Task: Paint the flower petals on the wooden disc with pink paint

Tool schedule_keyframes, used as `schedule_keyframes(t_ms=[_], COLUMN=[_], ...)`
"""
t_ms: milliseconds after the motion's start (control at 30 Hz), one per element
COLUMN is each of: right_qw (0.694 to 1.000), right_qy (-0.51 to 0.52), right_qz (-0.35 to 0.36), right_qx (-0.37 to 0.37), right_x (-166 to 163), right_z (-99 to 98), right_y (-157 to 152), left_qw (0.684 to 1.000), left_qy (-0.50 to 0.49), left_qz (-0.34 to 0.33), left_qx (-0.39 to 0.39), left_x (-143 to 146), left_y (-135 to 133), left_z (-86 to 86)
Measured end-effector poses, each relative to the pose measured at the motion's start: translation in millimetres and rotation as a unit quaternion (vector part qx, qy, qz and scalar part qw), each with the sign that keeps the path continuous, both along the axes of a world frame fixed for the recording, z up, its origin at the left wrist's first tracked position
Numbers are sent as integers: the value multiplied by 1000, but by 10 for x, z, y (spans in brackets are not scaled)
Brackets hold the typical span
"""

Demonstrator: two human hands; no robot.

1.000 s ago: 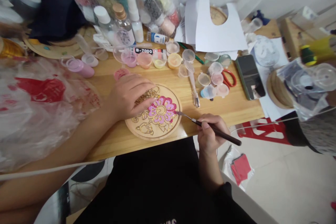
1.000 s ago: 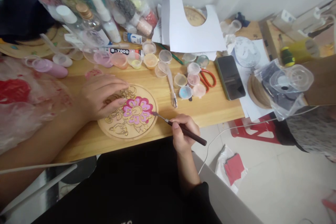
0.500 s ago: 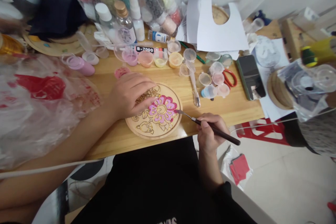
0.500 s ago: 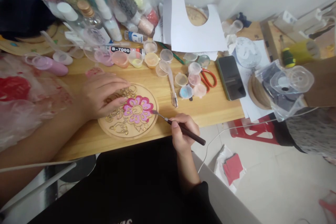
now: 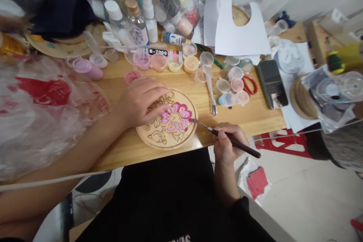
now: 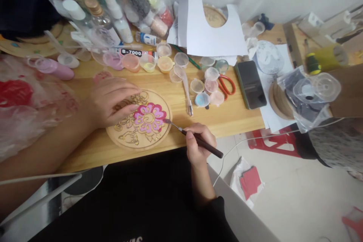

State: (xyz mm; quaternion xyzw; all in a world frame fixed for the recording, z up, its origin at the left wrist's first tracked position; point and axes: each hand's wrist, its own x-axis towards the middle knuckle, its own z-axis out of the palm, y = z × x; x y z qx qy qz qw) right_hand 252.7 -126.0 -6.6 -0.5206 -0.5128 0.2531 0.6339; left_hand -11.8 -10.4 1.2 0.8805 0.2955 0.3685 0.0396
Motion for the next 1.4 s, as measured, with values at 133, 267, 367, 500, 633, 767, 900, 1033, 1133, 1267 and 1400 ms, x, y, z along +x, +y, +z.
schedule_keyframes(t_ms=[133,267,367,500,633,767,900,1033,1133,1267,1400], right_qw=[1000,1000,1000,999,999,999,1000,1000,1000,1000,999], right_qy=[5,0,-5,-26,-35,-30,-2,10,7,10,20], right_qz=[-1,-5,-15,-18,-19,-17,-5,1,-4,2,12], right_qx=[12,4,2,1,5,9,17,22,23,25,35], right_x=[1,5,9,13,19,18,9,6,6,7,2], right_z=[-7,0,2,-21,-44,-30,-15,-14,-12,-10,-8], right_y=[7,5,-1,-11,-19,-12,8,20,22,19,20], left_qw=[1000,1000,1000,1000,999,1000,999,999,1000,1000,1000], left_qy=[-10,-14,-17,-20,-27,-16,-17,-13,-10,-3,-3], left_qz=[-2,-1,3,1,-3,0,7,7,-1,-2,-1], left_qx=[0,2,-14,-24,-17,-19,-40,-30,-9,-23,-11], left_x=[0,-6,-10,-8,0,-3,-10,-12,-15,-20,-14], left_y=[7,3,-4,-8,-3,-5,-14,-11,-1,5,5], left_z=[-30,-60,-67,-66,-58,-60,-67,-58,-54,-62,-47])
